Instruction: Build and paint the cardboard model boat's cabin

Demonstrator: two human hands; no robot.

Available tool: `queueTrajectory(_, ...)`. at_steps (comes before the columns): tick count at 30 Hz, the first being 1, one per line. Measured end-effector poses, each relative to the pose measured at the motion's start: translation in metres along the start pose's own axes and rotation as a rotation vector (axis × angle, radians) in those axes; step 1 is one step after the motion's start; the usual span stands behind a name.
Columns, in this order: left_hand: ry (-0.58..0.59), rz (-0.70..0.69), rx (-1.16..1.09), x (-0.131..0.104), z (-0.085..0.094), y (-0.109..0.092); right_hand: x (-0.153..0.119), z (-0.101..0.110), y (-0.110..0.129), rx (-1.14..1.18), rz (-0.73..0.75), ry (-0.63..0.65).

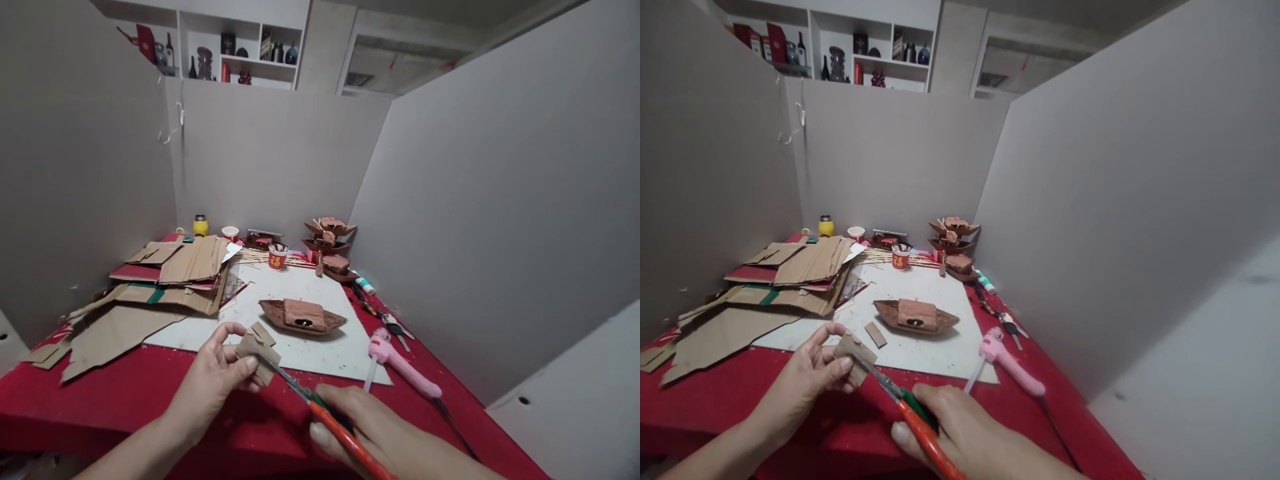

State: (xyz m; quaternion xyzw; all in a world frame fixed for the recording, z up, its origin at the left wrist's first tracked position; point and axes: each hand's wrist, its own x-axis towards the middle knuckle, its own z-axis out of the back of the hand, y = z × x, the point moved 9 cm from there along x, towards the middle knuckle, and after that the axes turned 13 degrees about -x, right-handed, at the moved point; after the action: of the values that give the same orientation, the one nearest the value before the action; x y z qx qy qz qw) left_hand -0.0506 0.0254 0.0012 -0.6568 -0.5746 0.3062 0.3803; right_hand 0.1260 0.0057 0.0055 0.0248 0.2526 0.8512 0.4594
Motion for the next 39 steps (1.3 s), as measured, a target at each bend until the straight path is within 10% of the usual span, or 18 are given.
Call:
queueTrajectory(7, 0.020, 0.008, 0.040, -0.003, -0.007, -0.001, 0.007, -0.009, -0.004, 0.036, 0.016, 0.042)
queueTrajectory(17, -0.110, 0.108, -0.063, -0.001, 0.025, 0.015, 0.021, -0.018, -0.005, 0.146, -0.049, 0.107)
queueTrajectory(28, -0.189, 0.061, -0.037, 0.007, 0.050, -0.012, 0.024, 0.104, -0.092, -0.325, -0.413, -0.318)
queueTrajectory(39, -0.019, 0.163, 0.206, 0.040, 0.020, 0.003, 0.056, 0.143, -0.191, -0.626, -0.713, -0.160)
